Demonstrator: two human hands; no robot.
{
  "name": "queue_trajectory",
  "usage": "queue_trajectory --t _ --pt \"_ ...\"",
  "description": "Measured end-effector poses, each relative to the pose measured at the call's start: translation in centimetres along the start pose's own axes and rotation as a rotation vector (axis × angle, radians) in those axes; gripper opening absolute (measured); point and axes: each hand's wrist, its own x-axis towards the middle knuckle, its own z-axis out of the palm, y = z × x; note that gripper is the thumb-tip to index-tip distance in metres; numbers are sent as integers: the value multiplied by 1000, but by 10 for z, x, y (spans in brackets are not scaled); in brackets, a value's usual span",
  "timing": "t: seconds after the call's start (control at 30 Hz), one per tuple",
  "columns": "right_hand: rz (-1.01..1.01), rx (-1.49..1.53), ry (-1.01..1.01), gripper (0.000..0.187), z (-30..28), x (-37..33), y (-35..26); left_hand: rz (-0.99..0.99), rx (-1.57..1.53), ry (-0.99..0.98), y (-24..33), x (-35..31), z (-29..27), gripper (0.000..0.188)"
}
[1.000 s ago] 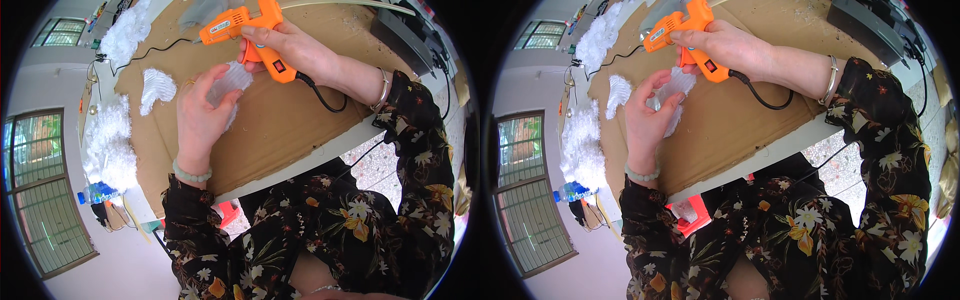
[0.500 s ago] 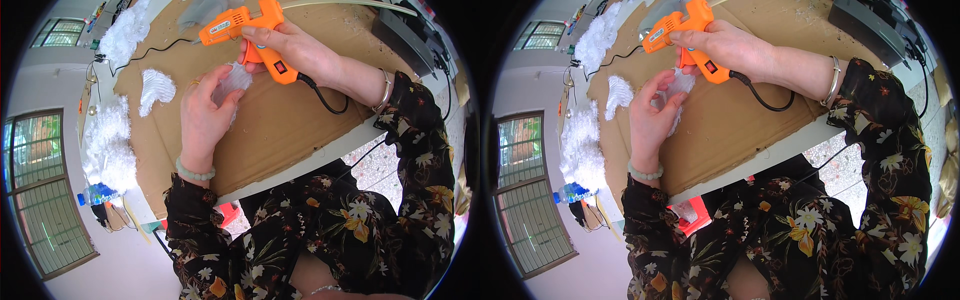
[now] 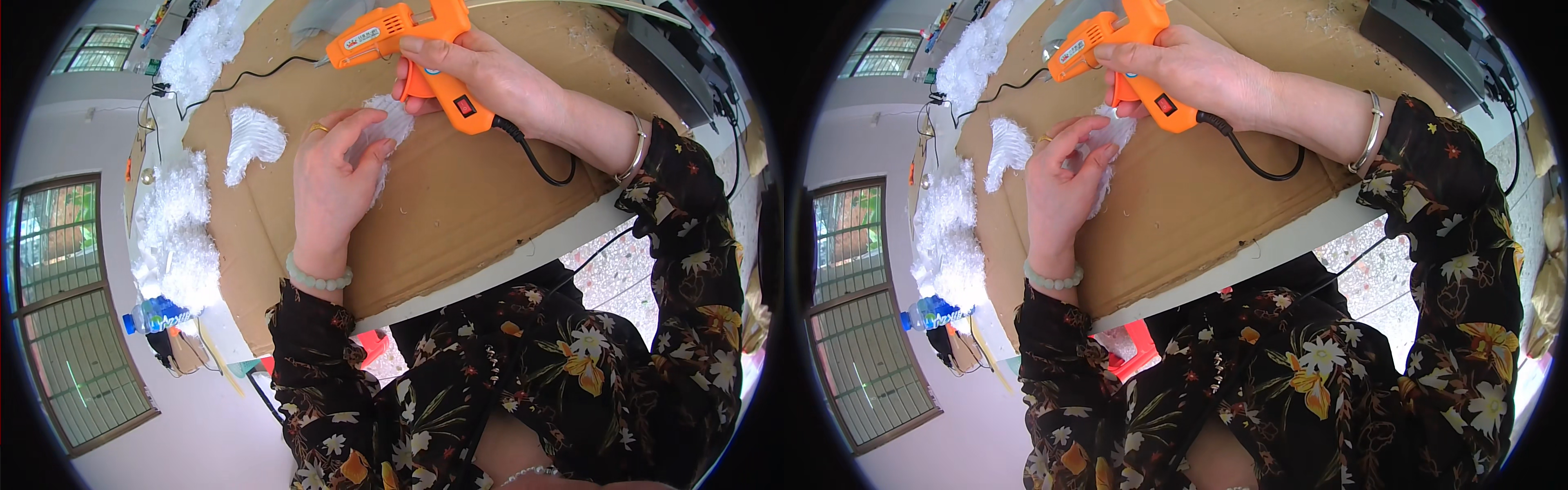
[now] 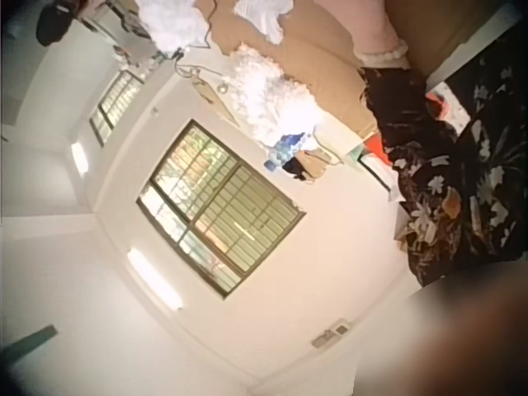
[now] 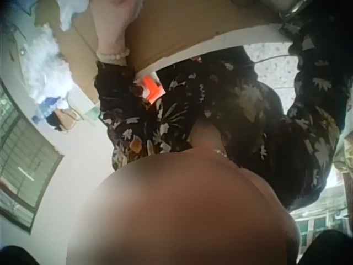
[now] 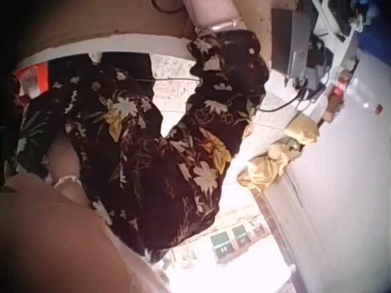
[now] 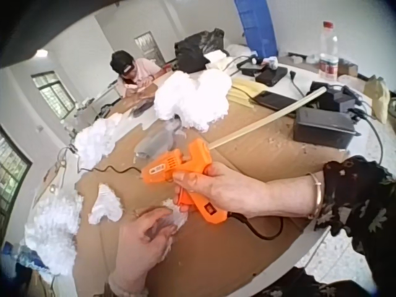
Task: Glue stuffing onto white fabric cutouts using a hot glue gun.
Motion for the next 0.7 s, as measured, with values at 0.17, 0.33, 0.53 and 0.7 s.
queue_trajectory --t 0.17,0.33,0.53,0.7 --pt "-11 12 -13 35 2 2 4 46 39 18 -5 -3 1 27" --pt "-87 -26 -4 37 2 0 3 82 3 51 -2 -4 2 22" --pt "-181 -51 -46 41 0 -1 -1 164 45 193 -4 -8 -14 14" --pt "-191 3 -39 41 1 1 1 120 56 267 -9 -12 -29 6"
